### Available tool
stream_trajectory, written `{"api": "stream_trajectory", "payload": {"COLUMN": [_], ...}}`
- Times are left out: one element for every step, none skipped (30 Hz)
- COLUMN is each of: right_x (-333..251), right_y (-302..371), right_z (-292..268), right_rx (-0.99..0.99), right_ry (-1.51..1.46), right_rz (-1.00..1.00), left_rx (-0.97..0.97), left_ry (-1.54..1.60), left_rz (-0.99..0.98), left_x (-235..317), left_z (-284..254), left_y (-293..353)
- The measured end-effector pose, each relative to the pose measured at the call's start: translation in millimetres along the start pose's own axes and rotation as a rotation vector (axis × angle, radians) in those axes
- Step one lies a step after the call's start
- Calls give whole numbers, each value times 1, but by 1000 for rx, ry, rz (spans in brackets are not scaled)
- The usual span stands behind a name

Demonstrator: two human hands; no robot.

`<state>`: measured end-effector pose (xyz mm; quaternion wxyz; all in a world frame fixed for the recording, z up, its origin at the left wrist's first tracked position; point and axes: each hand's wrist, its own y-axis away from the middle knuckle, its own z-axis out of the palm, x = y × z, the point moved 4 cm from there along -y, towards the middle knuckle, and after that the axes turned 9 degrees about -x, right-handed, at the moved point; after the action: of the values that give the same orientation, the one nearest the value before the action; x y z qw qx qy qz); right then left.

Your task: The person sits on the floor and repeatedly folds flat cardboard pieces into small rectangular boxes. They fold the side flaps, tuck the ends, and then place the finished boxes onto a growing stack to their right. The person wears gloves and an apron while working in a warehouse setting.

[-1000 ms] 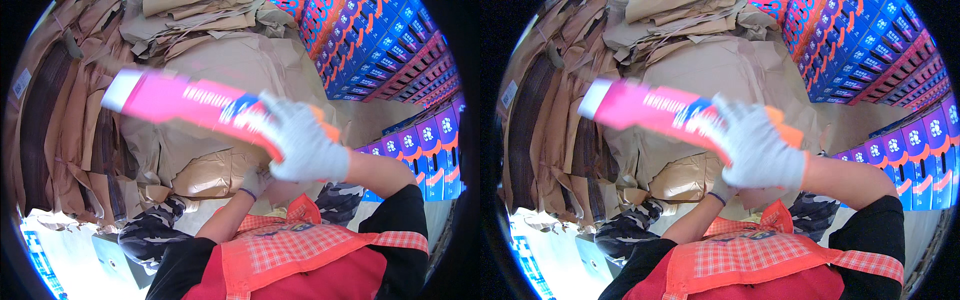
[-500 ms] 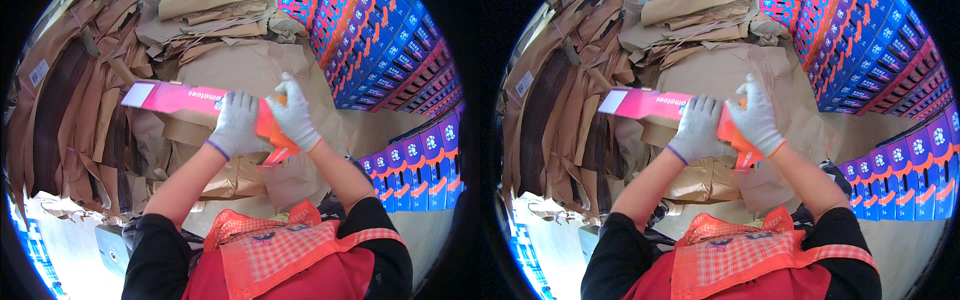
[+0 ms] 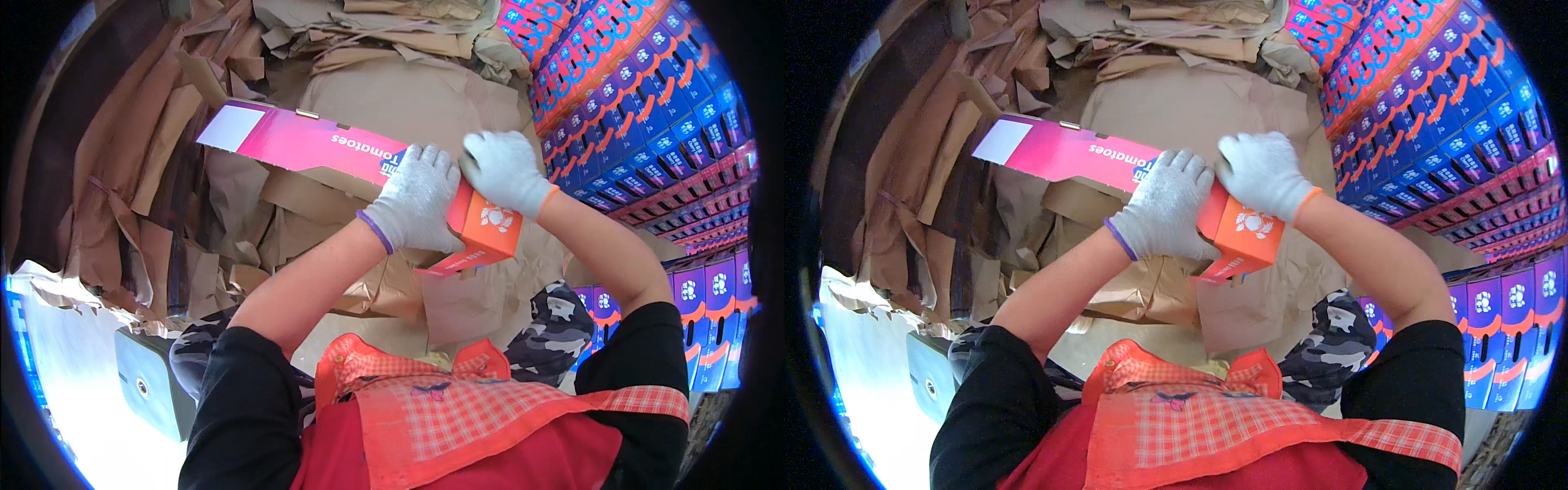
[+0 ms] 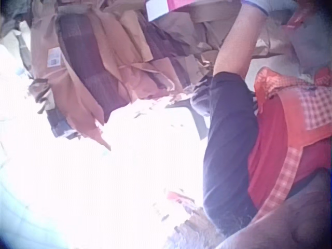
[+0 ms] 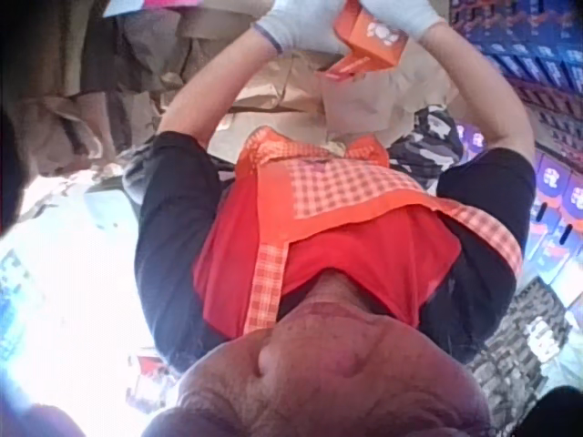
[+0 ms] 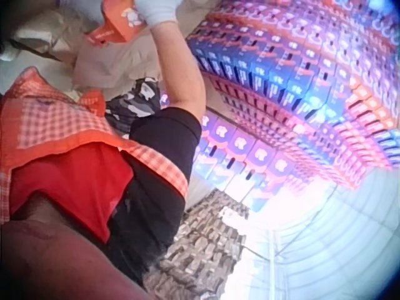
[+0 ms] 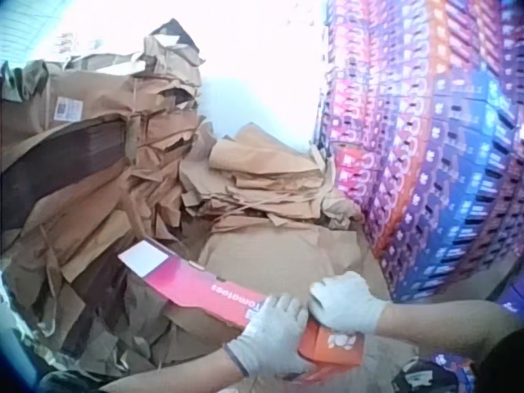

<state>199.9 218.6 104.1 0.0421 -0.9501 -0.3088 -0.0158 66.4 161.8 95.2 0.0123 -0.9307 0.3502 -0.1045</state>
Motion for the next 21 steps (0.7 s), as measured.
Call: {"api": "stream_trajectory", "payload": {"right_x": [-3,-1,0,1,0,-1,-8,-15,-21,-40,-58,-60,-59,-55,-44,-31,-11,16,37,60,71], "right_y": [-7,-16,-21,-27,-28,-28,-25,-20,-15,-5,7,8,11,12,15,16,15,17,24,34,43], "right_z": [4,13,15,16,15,11,5,-1,-5,-7,-6,-2,-5,-8,-13,-16,-17,-7,6,20,37], "right_rx": [78,-54,-72,-105,-129,-103,-109,-91,-87,-135,-181,-267,-170,-54,105,241,279,177,106,64,62], "right_ry": [-31,-174,-209,-258,-302,-390,-464,-519,-567,-398,-242,-248,-329,-416,-509,-552,-541,-772,-1017,-1255,-1531], "right_rz": [17,86,139,147,161,190,103,89,143,-34,-189,-105,-26,-11,-17,-36,-38,87,200,337,351], "left_rx": [-19,36,55,41,86,165,324,279,463,536,537,518,465,486,449,338,238,29,-97,-140,-214], "left_ry": [-11,-6,-22,-7,112,194,250,326,511,726,973,1103,1028,641,259,191,159,164,196,163,119], "left_rz": [-44,-56,-77,-102,-78,-59,-5,-117,-145,-131,-173,-105,-62,8,66,149,133,30,-105,-181,-269], "left_x": [0,0,0,-3,-5,-10,-15,-26,-38,-48,-58,-61,-59,-51,-38,-24,-13,-1,7,17,24], "left_z": [2,2,2,5,6,5,3,7,5,6,12,13,14,8,7,9,10,18,22,22,22], "left_y": [4,6,10,10,11,10,10,8,11,13,16,23,32,50,70,93,119,144,170,193,211]}}
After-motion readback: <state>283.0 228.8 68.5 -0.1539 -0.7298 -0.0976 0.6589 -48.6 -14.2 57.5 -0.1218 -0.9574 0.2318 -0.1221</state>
